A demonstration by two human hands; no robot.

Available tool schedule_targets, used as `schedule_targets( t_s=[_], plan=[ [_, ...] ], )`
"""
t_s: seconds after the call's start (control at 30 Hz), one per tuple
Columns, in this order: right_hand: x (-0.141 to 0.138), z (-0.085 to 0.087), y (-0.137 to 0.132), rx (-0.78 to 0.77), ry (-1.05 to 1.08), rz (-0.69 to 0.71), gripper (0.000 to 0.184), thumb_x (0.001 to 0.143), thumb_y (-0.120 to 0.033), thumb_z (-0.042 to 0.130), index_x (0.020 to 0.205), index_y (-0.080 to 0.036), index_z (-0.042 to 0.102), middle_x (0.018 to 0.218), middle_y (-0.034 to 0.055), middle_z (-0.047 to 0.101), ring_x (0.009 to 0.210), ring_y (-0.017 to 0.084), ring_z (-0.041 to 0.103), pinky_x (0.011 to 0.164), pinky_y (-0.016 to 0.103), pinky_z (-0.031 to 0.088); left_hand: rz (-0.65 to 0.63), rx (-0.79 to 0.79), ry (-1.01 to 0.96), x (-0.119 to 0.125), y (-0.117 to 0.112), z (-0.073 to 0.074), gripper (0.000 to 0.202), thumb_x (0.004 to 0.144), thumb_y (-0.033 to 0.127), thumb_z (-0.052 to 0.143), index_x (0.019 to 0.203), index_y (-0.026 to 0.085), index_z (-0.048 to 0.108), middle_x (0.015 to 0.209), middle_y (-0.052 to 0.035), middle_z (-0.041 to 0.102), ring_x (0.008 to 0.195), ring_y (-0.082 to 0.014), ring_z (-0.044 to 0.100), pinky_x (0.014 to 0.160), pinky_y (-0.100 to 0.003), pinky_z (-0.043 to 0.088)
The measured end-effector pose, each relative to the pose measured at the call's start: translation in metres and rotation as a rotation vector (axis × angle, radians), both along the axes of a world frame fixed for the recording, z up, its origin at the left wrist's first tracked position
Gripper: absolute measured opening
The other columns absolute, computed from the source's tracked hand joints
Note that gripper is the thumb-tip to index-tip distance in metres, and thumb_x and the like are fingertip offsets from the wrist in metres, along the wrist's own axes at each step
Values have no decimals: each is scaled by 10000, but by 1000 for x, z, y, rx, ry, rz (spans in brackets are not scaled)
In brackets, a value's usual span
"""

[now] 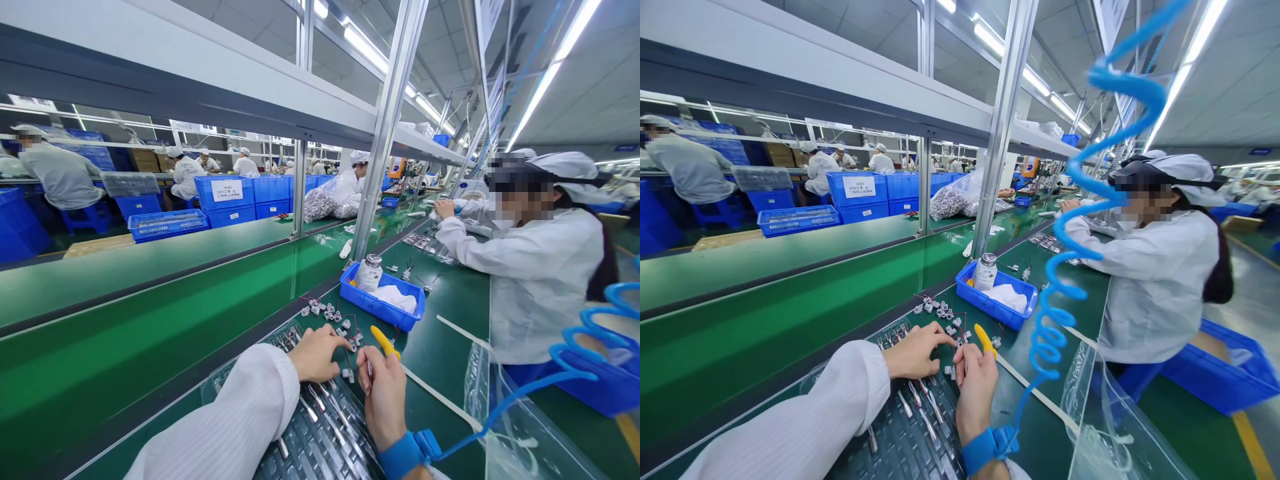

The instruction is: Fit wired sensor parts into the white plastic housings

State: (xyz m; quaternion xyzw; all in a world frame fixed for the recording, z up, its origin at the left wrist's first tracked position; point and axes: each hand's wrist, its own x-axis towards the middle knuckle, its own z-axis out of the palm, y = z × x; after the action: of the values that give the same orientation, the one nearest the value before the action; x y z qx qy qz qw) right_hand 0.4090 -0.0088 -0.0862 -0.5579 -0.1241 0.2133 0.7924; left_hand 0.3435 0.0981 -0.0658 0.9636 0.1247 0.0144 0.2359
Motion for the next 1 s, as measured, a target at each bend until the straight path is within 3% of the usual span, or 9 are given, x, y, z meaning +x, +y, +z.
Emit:
schedule_targets(
  t_s=[0.1,0.23,0.47,0.63,0.8,1.0],
  plan=[
    [11,1,-4,20,-8,-57,215,659,-268,545,498,-198,421,395,-90,373,331,42,241,346,213,159,17,-37,15,11,-17,-2,335,762,302,631,1052,159,544,1105,-71,537,1020,-257,502,883,-494,379],
    [16,2,-7,21,-26,-69,214,664,-267,546,514,-204,406,402,-87,380,336,44,243,349,213,161,113,-169,-10,19,-25,-10,174,792,273,605,904,140,594,1023,-53,588,986,-230,533,883,-477,392],
    [-7,-3,2,-42,-107,111,229,674,-320,587,567,-211,416,457,-68,481,327,41,249,347,213,136,380,-706,-225,4,8,-2,189,867,261,505,992,127,555,880,-32,620,743,-152,616,671,-334,526],
    [-13,-15,7,-64,-178,142,243,656,-315,601,534,-219,416,440,-67,481,337,57,299,347,212,178,450,-1019,-326,-15,14,2,153,866,217,510,967,119,570,823,-19,628,748,-149,624,676,-324,532],
    [-12,-23,9,-100,-236,129,238,674,-296,578,516,-220,417,446,-59,486,373,79,373,387,223,252,476,-1164,-383,-23,9,0,80,833,121,544,907,112,574,763,5,616,738,-143,622,679,-315,530],
    [-9,-26,9,-162,-298,114,200,675,-244,552,518,-220,431,458,-53,492,442,107,445,475,241,326,468,-1199,-410,-23,6,-3,26,803,87,574,814,108,586,753,12,616,734,-136,618,681,-308,525]
  ],
)
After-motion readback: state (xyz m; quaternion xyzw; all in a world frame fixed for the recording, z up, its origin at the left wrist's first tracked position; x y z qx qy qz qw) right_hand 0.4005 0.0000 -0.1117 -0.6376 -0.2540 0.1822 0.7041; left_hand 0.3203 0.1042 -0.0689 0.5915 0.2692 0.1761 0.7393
